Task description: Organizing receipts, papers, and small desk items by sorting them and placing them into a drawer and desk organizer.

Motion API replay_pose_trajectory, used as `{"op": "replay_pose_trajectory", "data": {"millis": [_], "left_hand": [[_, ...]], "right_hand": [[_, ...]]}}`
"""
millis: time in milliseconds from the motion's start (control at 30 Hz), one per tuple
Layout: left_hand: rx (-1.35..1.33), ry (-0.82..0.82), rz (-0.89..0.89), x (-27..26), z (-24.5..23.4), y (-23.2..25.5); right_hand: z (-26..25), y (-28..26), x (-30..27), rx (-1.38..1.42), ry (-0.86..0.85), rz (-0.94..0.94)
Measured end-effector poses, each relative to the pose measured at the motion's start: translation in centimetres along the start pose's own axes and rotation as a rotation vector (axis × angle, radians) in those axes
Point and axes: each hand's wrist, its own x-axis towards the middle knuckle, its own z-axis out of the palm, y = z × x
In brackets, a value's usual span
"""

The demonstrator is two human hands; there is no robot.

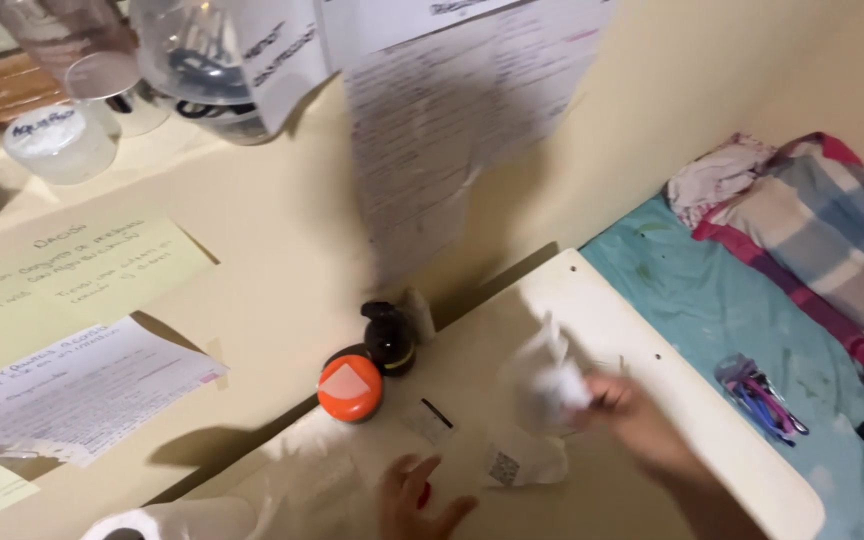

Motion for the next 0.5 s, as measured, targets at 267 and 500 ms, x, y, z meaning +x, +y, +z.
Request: {"op": "replay_pose_trajectory", "data": {"millis": [267, 500], "left_hand": [[-0.636, -0.735, -1.35, 6.3, -5.6, 17.3], [-0.655, -0.577, -1.2, 0.7, -4.5, 18.3]], "right_hand": [[4.5, 1.5, -11.4, 0.037, -0.003, 0.339], [-5.5, 8.0, -20.1, 0.113, 0.225, 0.165]]}}
